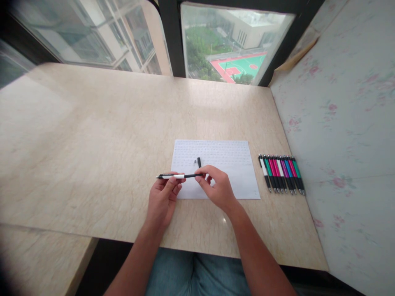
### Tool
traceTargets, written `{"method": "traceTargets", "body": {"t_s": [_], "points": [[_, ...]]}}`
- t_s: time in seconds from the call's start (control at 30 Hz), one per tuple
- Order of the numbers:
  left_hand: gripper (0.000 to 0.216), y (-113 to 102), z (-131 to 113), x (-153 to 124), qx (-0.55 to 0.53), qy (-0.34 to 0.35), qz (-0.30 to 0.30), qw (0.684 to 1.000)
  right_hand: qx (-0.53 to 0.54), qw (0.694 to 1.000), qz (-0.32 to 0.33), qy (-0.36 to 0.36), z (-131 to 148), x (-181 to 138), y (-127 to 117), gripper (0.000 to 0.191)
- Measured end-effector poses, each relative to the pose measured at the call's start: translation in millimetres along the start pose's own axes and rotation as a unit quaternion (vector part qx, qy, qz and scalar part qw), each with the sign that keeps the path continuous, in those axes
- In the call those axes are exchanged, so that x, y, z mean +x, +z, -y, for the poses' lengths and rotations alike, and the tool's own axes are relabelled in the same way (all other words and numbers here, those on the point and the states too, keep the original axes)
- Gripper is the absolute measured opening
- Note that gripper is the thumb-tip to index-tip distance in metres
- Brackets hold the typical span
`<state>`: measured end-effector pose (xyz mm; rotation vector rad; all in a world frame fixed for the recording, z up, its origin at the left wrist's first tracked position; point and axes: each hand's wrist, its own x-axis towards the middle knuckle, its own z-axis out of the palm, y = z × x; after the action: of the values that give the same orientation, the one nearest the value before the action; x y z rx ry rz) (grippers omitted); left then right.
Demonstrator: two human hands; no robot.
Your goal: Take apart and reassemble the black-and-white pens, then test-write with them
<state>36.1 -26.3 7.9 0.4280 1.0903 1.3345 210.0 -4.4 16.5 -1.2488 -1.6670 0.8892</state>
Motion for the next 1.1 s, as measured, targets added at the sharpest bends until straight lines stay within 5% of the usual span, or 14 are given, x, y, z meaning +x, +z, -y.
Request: {"method": "traceTargets", "body": {"t_s": [0.7,0.97,1.1], "points": [[0.025,-0.3,-4.4,2.3,-0.083,-0.029,-0.018,0.996,0.058,0.992,-0.082,-0.081,3.2,-3.0,-9.9,0.010],[0.023,-2.2,-7.1,5.1,-0.136,-0.037,-0.032,0.989,0.169,0.973,-0.157,-0.002,-3.7,-6.3,-12.2,0.005],[0.023,-2.3,-6.8,4.8,-0.137,-0.035,-0.031,0.990,0.083,0.984,-0.150,0.045,-10.2,-1.7,-13.5,0.015]]}}
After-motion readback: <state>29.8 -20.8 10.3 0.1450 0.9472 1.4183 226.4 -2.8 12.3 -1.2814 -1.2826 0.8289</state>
